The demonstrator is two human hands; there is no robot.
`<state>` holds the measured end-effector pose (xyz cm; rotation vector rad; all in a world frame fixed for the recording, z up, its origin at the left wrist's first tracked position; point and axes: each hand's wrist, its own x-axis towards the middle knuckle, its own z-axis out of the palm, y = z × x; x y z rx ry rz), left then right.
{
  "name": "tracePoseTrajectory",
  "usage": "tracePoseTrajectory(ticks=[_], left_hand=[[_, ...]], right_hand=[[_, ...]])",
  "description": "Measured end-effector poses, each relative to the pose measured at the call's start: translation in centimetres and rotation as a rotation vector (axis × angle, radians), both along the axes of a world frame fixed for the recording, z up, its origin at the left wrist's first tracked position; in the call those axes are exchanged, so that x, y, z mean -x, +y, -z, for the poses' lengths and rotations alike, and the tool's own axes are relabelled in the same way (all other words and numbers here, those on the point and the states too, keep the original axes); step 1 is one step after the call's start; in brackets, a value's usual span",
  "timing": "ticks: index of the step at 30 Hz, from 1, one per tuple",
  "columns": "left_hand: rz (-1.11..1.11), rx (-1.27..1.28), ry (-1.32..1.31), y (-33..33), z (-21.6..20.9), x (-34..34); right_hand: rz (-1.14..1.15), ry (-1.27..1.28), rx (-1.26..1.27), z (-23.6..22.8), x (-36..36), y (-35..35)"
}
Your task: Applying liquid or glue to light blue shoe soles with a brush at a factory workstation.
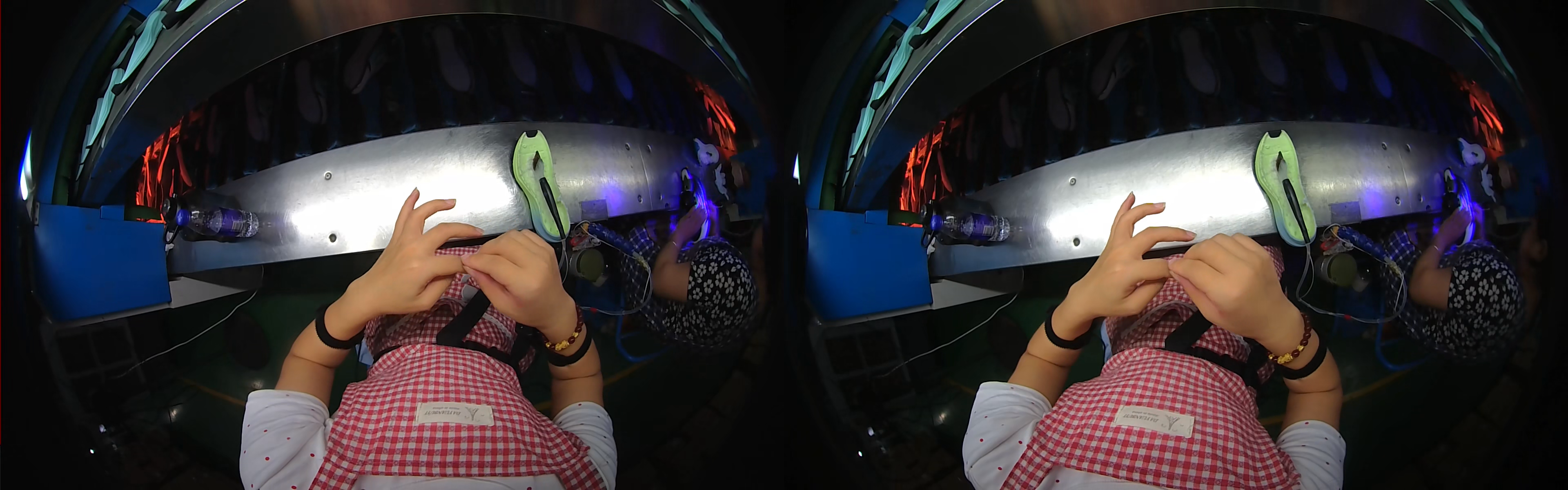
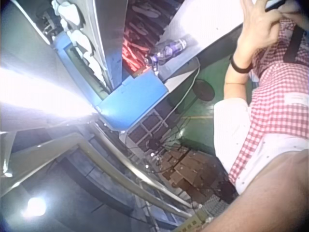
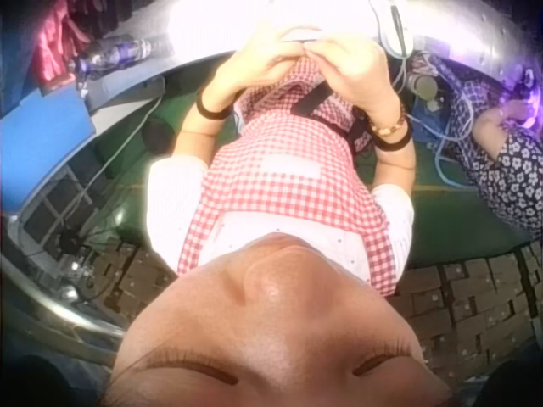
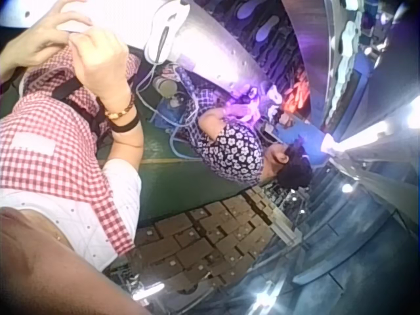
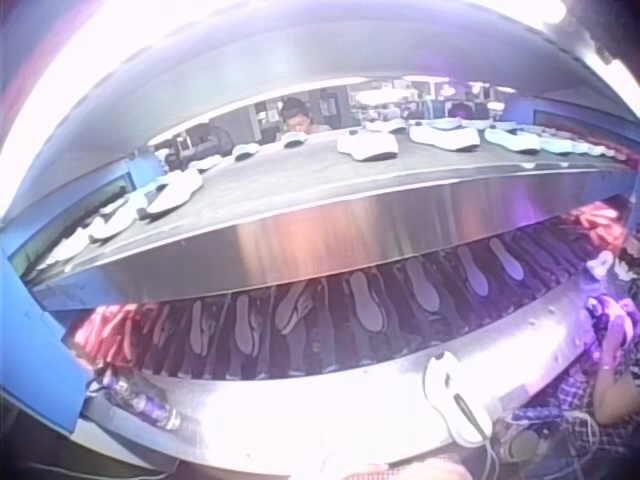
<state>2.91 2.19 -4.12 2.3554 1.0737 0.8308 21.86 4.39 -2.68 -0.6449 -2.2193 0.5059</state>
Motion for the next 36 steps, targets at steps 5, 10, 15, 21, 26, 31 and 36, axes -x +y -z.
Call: tracePoseTrajectory(ticks=[5, 10, 15, 21, 26, 31, 36], left_hand=[[-0.062, 0.055, 0.048, -1.7, -1.0, -0.6], [-0.068, 0.117, 0.049, -4.1, -3.0, -0.7], [-0.142, 0.044, 0.003, -5.0, -5.9, -0.6], [-0.301, 0.093, -0.301, -4.4, -10.9, 2.7], [-0.204, -0.299, -0.451, -0.9, -18.9, 3.7], [-0.384, -0.743, -0.015, 7.8, -26.6, -1.0], [-0.656, -0.597, 0.104, 16.8, -27.5, -4.0]], right_hand=[[0.045, -0.166, -0.142, -1.3, 0.0, -1.5], [0.012, -0.174, -0.065, -2.9, -0.3, -3.7], [0.169, -0.089, -0.083, -4.6, -0.1, -4.7], [0.374, 0.391, 0.780, -0.5, -2.1, -4.9], [0.349, 0.302, 1.181, 0.8, -3.9, -6.2], [0.484, 1.128, 1.628, 2.2, -7.1, -6.7], [0.372, 1.465, 1.845, 5.0, -7.6, -6.8]])
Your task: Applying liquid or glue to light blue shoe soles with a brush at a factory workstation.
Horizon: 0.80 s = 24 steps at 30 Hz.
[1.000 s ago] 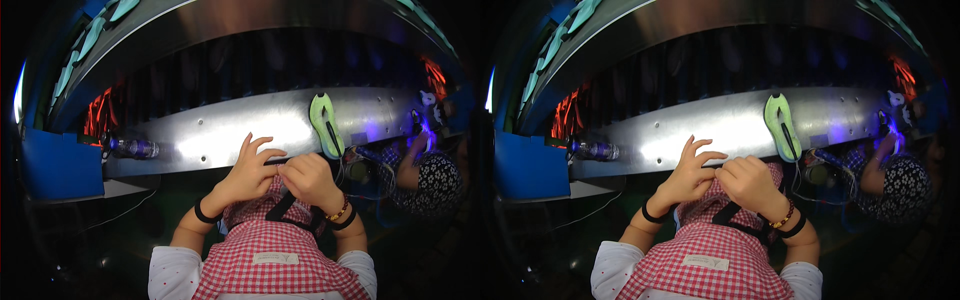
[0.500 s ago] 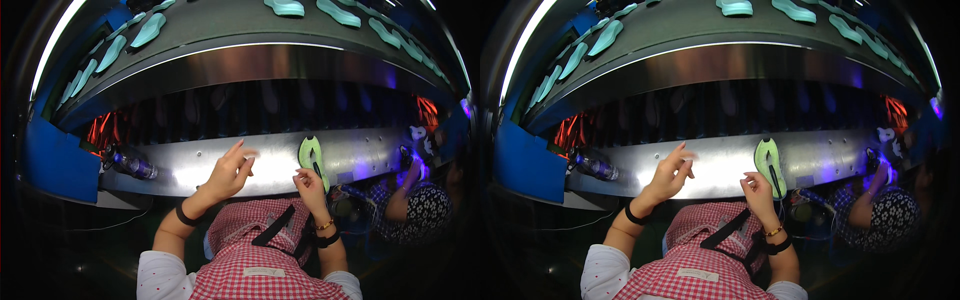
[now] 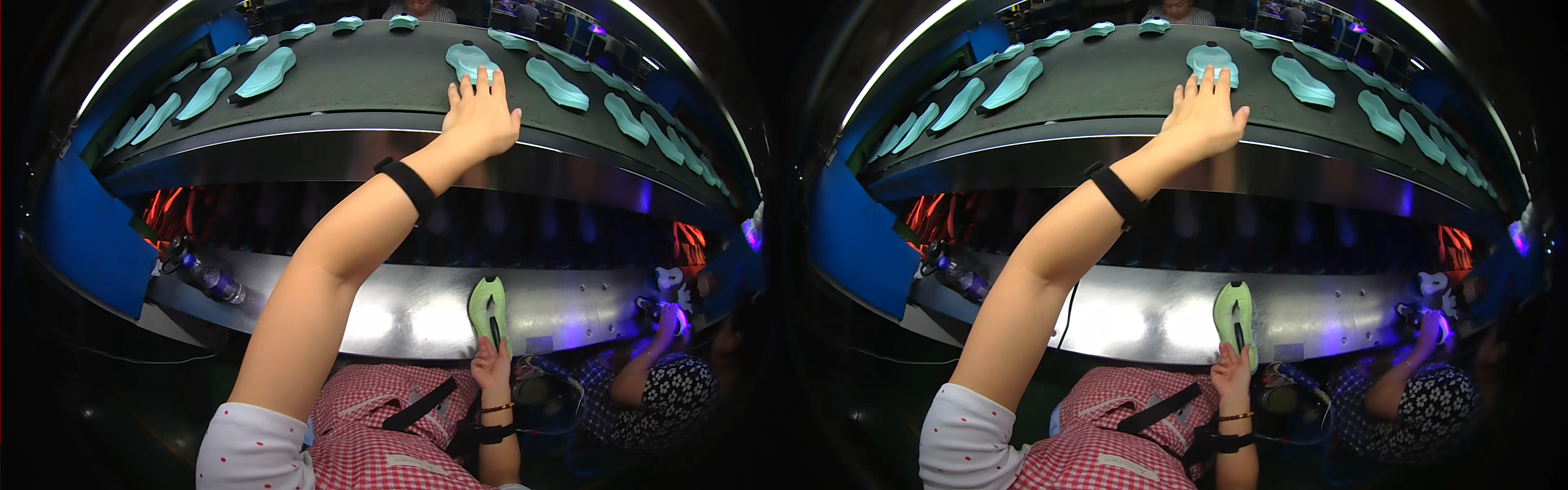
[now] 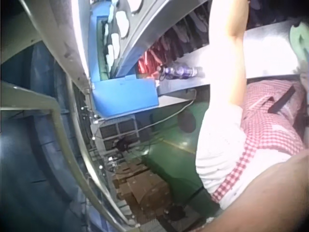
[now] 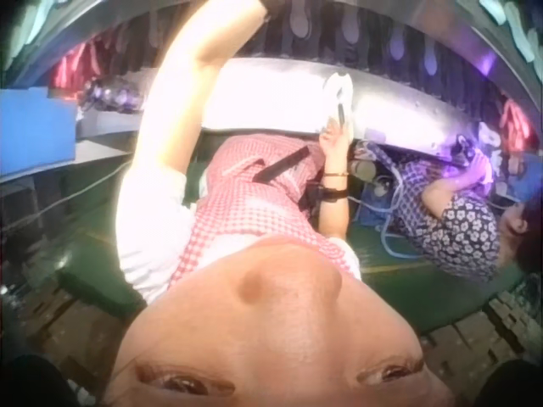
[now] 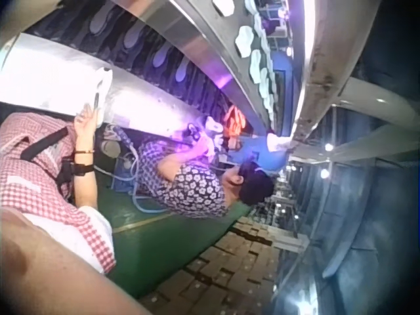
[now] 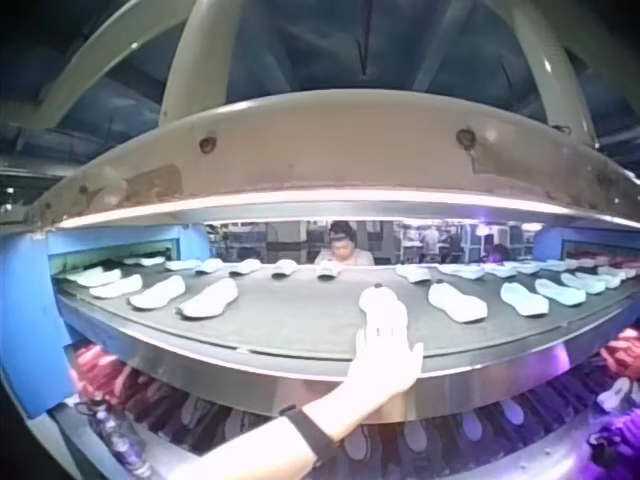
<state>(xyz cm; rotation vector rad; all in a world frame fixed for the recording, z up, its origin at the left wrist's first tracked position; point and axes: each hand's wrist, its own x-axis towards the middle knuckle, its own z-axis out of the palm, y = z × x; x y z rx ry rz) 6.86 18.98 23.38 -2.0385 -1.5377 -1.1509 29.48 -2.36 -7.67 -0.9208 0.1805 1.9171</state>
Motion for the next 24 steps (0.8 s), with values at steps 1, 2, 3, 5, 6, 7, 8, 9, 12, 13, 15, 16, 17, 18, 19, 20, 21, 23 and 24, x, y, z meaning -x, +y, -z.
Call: tracePoseTrajectory(ticks=[1, 2, 3, 5, 6, 7, 8, 9, 12, 13, 15, 16, 17, 18, 19, 20, 21, 23, 24], left_hand=[[-0.038, 0.090, 0.025, 0.2, 0.0, -0.6], [-0.076, 0.180, 0.050, 0.4, -0.1, -0.9], [-0.120, 0.238, 0.130, 0.9, -0.5, -0.8], [-0.126, 0.300, 0.116, 1.4, -1.2, -0.7], [-0.136, 0.364, 0.107, 1.5, -1.4, -0.5], [-0.149, 0.380, 0.112, 1.7, -1.7, -0.4], [-0.143, 0.375, 0.106, 1.7, -1.9, -0.2], [-0.167, 0.435, 0.113, 1.7, -2.1, 0.0], [-0.221, 0.453, 0.123, 0.8, -2.3, 0.9], [-0.262, 0.396, 0.125, 0.5, -2.2, 1.1], [-0.308, 0.335, 0.124, -0.1, -2.2, 1.6], [-0.368, 0.264, 0.198, -0.4, -2.1, 1.9], [-0.429, 0.192, 0.266, -1.2, -2.3, 2.2], [-0.440, 0.190, 0.260, -1.9, -2.5, 2.8], [-0.388, 0.150, 0.363, -3.4, -3.1, 3.5], [-0.340, 0.112, 0.467, -4.6, -3.2, 4.5], [-0.263, 0.003, 0.357, -5.2, -2.8, 5.5], [-0.143, -0.116, 0.187, -8.7, -2.7, 7.5], [-0.002, -0.241, 0.011, -10.6, -2.2, 8.4]], right_hand=[[0.063, 0.053, 0.019, 0.3, 0.1, -0.1], [0.126, 0.106, 0.037, 0.4, 0.2, -0.1], [0.181, 0.066, 0.055, 0.4, 0.0, 0.4], [0.197, 0.081, 0.048, 0.6, -0.4, 1.0], [0.208, 0.101, 0.044, 0.8, -0.5, 1.2], [0.212, 0.095, 0.040, 0.9, -0.4, 1.2], [0.220, 0.133, 0.082, 1.2, -0.2, 1.0], [0.227, 0.171, 0.123, 1.5, 0.1, 0.8], [0.244, 0.270, 0.079, 2.8, 1.9, -0.7], [0.259, 0.265, 0.107, 2.6, 2.3, -0.9], [0.276, 0.216, 0.102, 2.3, 3.2, -1.4], [0.295, 0.169, 0.103, 2.2, 3.7, -1.7], [0.288, 0.165, 0.097, 1.6, 3.7, -1.8], [0.282, 0.062, 0.099, 0.9, 3.8, -2.0], [0.283, -0.036, 0.105, 0.5, 4.2, -2.5], [0.275, -0.034, 0.107, 0.4, 4.4, -2.7], [0.286, -0.054, 0.106, 0.3, 4.3, -2.8], [0.291, -0.090, 0.091, 0.2, 4.9, -3.5], [0.307, -0.114, 0.068, 0.3, 4.9, -4.1]])
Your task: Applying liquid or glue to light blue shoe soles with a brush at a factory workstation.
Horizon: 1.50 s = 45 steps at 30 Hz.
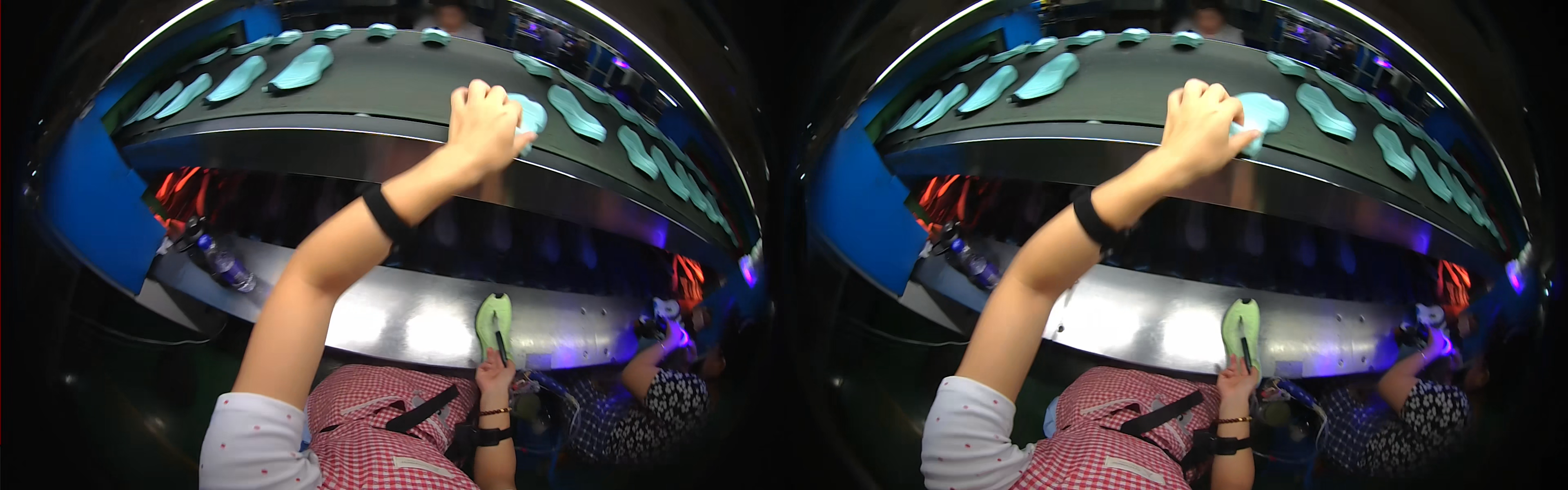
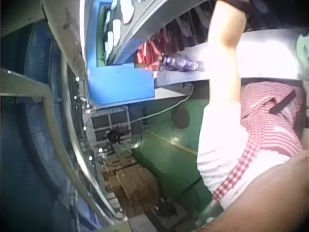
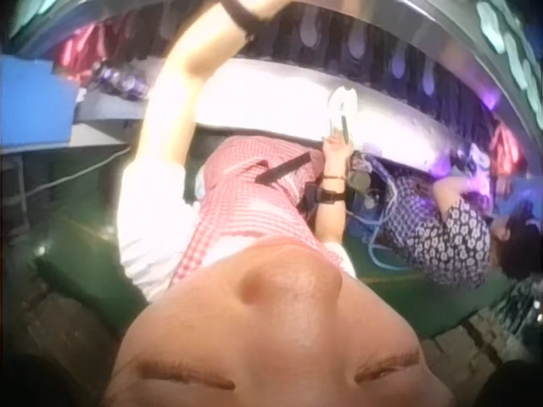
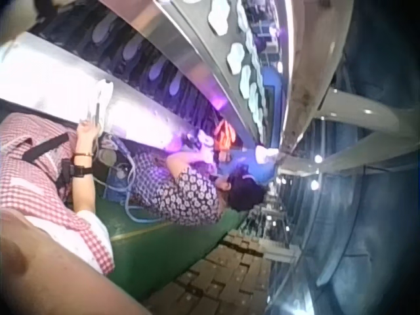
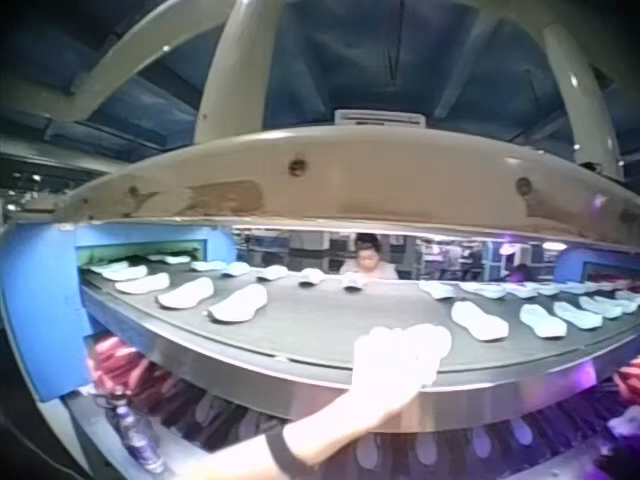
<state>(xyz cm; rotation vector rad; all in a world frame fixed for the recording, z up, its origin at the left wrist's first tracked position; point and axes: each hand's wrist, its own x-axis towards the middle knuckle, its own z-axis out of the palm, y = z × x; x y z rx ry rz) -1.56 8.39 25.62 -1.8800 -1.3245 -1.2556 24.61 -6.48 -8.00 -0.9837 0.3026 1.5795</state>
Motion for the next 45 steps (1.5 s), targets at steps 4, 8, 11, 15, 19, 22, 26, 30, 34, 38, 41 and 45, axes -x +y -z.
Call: tracePoseTrajectory(ticks=[4, 8, 11, 15, 19, 22, 26, 30, 34, 38, 41, 45], left_hand=[[0.309, -0.222, -0.620, -7.3, 3.9, 2.9], [0.695, 0.269, -1.268, -10.3, 9.5, 4.2], [1.288, 1.111, -1.472, -12.5, 13.0, 6.8], [1.851, 1.212, -1.799, -16.6, 19.2, 6.2], [1.662, 1.548, -1.958, -15.9, 29.8, 4.7], [1.231, 1.548, -1.934, -15.7, 33.9, 3.6], [1.270, 1.251, -2.245, -13.0, 34.7, 2.4], [1.333, 1.248, -2.064, -12.1, 34.0, 1.3], [1.395, 1.182, -2.129, -12.2, 33.7, 0.2], [1.320, 1.141, -2.187, -12.1, 33.6, -0.7], [1.294, 1.164, -2.195, -11.6, 33.7, -1.3], [1.331, 1.134, -2.200, -11.1, 33.6, -2.3]], right_hand=[[0.060, -0.241, 0.000, 0.4, 1.2, -1.0], [-0.104, -1.062, -0.368, 1.4, 5.3, -0.2], [-0.213, -1.369, -0.697, 4.3, 4.9, 1.7], [-0.298, -1.276, -0.618, 3.6, 3.2, 3.8], [-0.131, -1.050, -0.442, 0.9, 3.0, 5.4], [-0.139, -0.650, -0.513, 0.8, 2.5, 6.7], [-0.217, -0.361, -0.591, -0.7, 2.8, 8.3], [-0.367, -0.153, -0.802, -2.1, 4.2, 7.0], [-0.585, -0.393, -0.872, -3.9, 7.3, 6.5], [-0.662, -0.469, -0.776, -4.1, 8.1, 7.4], [-0.671, -0.502, -0.768, -3.8, 8.0, 8.2], [-0.677, -0.571, -0.776, -4.0, 7.9, 9.7]])
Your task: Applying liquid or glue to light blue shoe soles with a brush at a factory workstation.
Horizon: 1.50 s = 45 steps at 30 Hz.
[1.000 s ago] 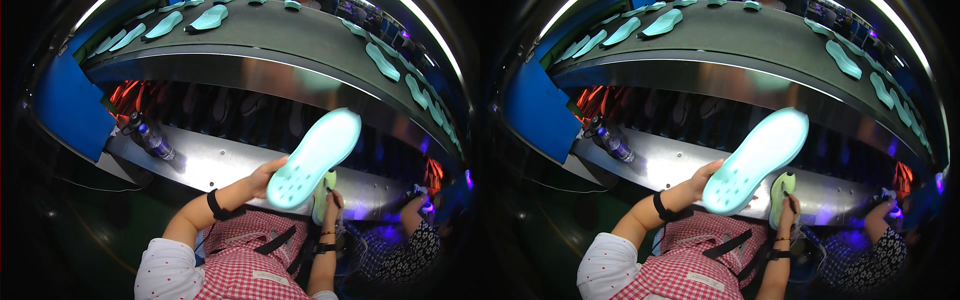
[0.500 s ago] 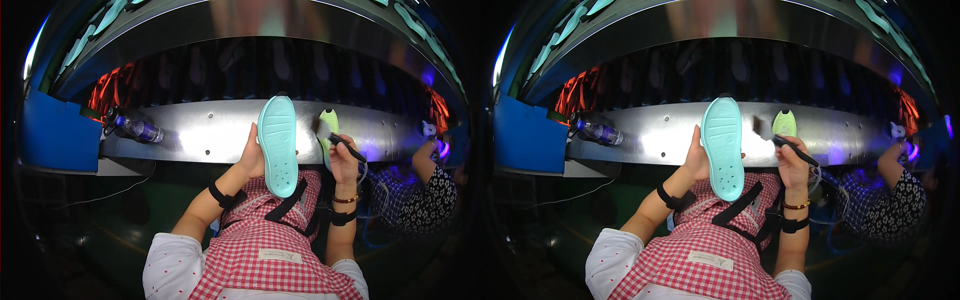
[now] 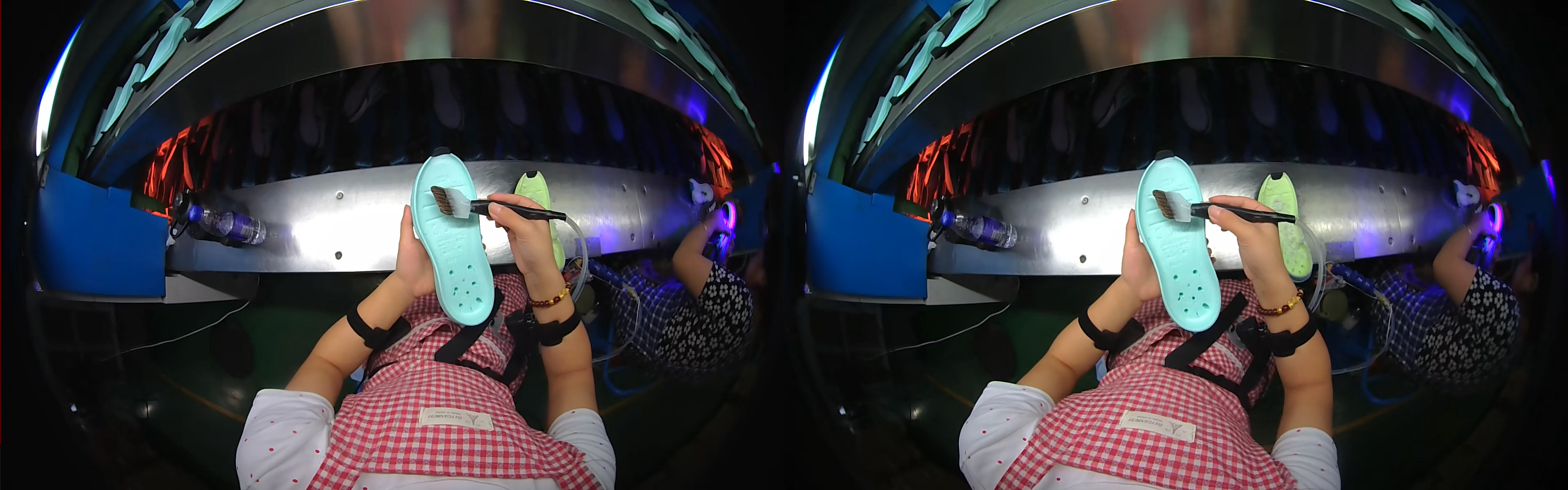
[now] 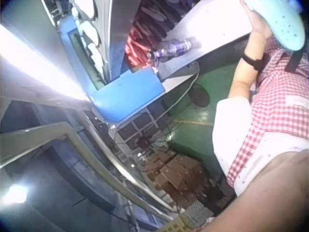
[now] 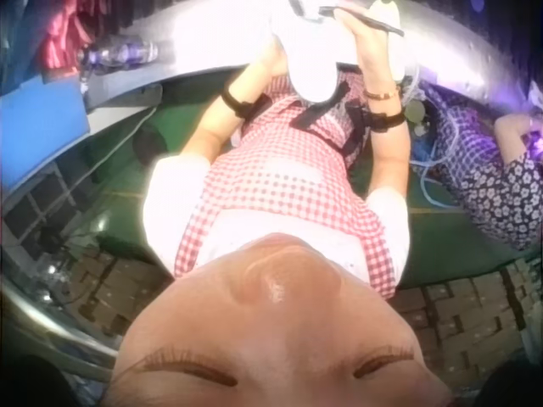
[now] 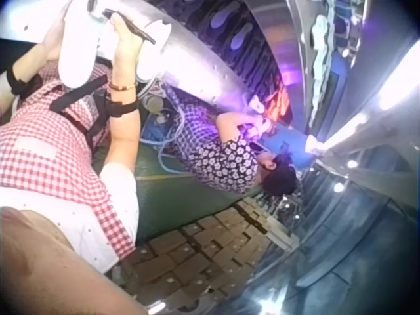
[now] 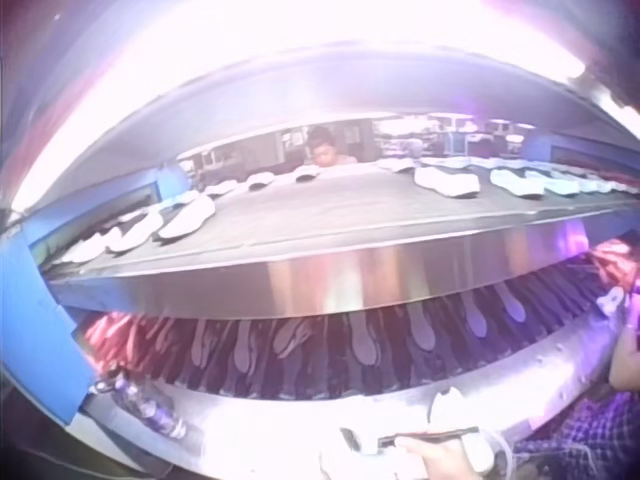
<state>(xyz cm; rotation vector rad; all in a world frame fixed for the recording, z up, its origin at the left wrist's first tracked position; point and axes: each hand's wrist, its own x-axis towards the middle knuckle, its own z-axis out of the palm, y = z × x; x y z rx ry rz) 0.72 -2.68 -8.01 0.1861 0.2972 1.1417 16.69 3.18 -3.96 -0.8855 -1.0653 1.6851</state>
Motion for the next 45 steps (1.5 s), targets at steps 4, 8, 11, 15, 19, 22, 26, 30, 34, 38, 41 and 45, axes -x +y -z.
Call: tracePoseTrajectory(ticks=[4, 8, 11, 15, 19, 22, 26, 30, 34, 38, 41, 45], left_hand=[[-0.052, 0.019, 0.020, 0.3, -0.2, -0.9], [-0.142, 0.053, 0.087, 0.0, -1.4, -1.8], [-0.230, 0.111, 0.149, 0.2, -1.5, -2.4], [-0.342, 0.218, 0.205, 1.2, -1.4, -2.5], [-0.317, 0.127, 0.245, 1.7, -1.2, 0.2], [-0.307, 0.012, 0.277, 1.1, -1.1, 2.4], [-0.160, -0.002, 0.177, 0.3, -3.5, 1.8], [-0.027, -0.110, 0.038, 0.4, -4.6, 0.2], [-0.104, -0.110, -0.144, 0.2, -4.2, 0.3], [-0.070, -0.278, -0.052, 0.9, -3.8, 0.6], [-0.194, -0.047, 0.004, 0.7, -4.9, 0.2], [-0.290, -0.022, 0.212, 1.4, -5.3, 0.7]], right_hand=[[0.005, -0.109, -0.033, -0.8, 0.0, 1.5], [0.047, -0.131, -0.074, -1.8, 0.5, 2.1], [0.072, -0.200, -0.217, -1.9, 1.9, 1.7], [-0.006, -0.464, -0.485, -2.3, 3.2, -0.1], [-0.189, -0.590, -0.593, -3.0, 1.1, -1.9], [-0.615, -0.661, -0.224, -5.9, -1.1, -3.5], [-0.363, -0.212, -0.070, -7.8, -1.2, -2.4], [-0.107, -0.160, -0.331, -7.1, 0.7, -0.4], [-0.546, -0.290, -0.192, -8.9, -0.4, -2.8], [-0.120, -0.137, -0.281, -7.9, -0.2, -0.7], [-0.319, -0.275, -0.215, -8.0, -0.3, -1.9], [-0.532, -0.125, -0.340, -8.3, -1.6, -1.5]])
